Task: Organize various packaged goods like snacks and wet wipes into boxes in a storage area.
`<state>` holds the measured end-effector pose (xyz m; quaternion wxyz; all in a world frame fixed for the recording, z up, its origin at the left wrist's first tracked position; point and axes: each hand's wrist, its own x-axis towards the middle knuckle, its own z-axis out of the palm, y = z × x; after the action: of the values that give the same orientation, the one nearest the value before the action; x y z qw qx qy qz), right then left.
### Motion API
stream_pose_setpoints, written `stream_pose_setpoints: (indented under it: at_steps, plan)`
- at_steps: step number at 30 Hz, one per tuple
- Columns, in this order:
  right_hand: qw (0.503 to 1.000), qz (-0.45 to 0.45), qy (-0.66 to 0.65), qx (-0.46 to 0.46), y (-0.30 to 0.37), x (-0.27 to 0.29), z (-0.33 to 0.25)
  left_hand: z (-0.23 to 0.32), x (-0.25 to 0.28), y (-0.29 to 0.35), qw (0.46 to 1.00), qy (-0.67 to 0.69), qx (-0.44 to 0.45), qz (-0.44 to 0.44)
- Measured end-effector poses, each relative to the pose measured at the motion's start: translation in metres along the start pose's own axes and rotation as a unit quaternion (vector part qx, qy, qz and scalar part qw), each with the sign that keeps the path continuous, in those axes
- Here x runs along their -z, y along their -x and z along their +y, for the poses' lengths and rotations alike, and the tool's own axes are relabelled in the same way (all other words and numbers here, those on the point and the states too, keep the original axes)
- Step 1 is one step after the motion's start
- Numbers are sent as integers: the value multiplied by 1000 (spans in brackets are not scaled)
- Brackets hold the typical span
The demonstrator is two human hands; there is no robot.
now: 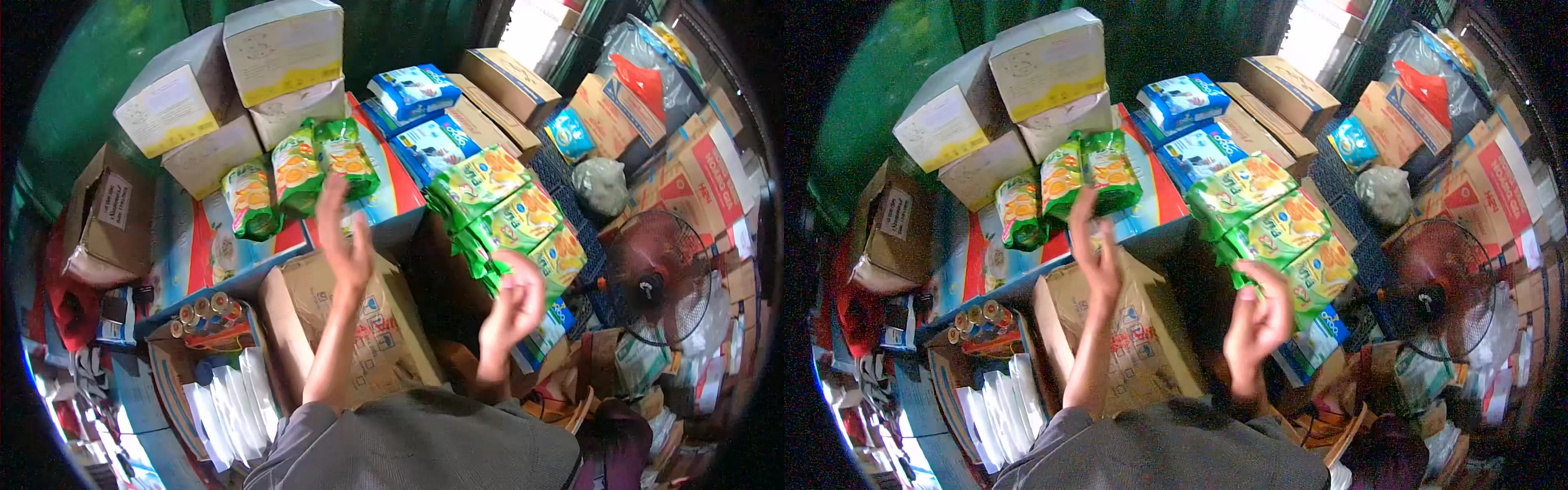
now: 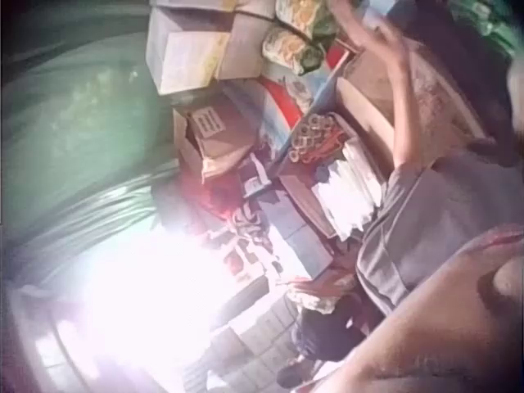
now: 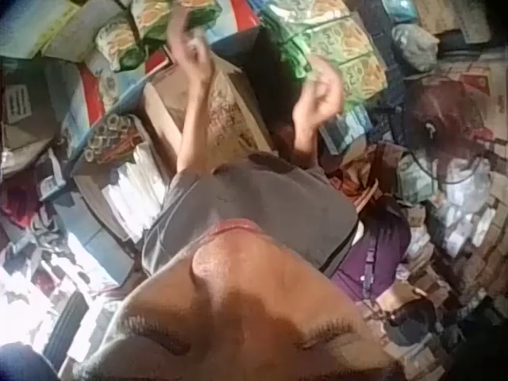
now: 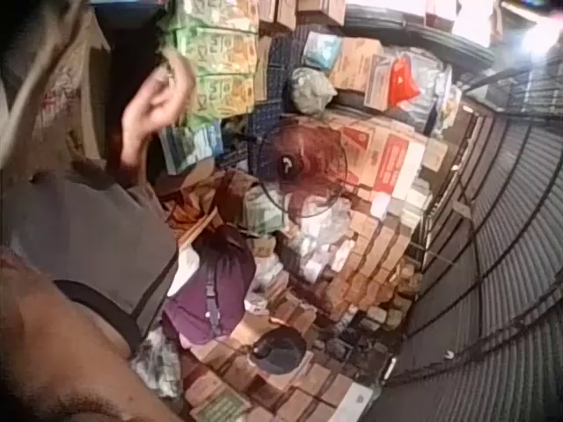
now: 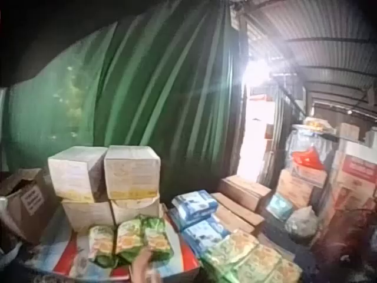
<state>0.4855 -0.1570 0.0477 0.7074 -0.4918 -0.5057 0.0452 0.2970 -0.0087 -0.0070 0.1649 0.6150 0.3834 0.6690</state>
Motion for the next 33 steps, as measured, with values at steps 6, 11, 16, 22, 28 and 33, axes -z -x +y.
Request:
stream_pose_setpoints:
  at_steps: [6,11,16,22,28,33]
  plan:
    - [922,188,338,8,-17,106,47,77,-63,67,946,112,-99,-287]
    - [948,205,82,-228,-5,125,98,114,-85,111,877,77,-178,-441]
    - [914,189,-170,-315,7,121,84,128,-85,137,881,-10,-207,-425]
    - [905,244,-191,-291,9,117,71,128,-84,141,875,-57,-238,-417]
    - [932,294,-121,-177,2,105,21,141,-70,120,889,69,-236,-387]
    - [950,227,-188,-104,-1,57,-7,122,-40,59,924,136,-179,-309]
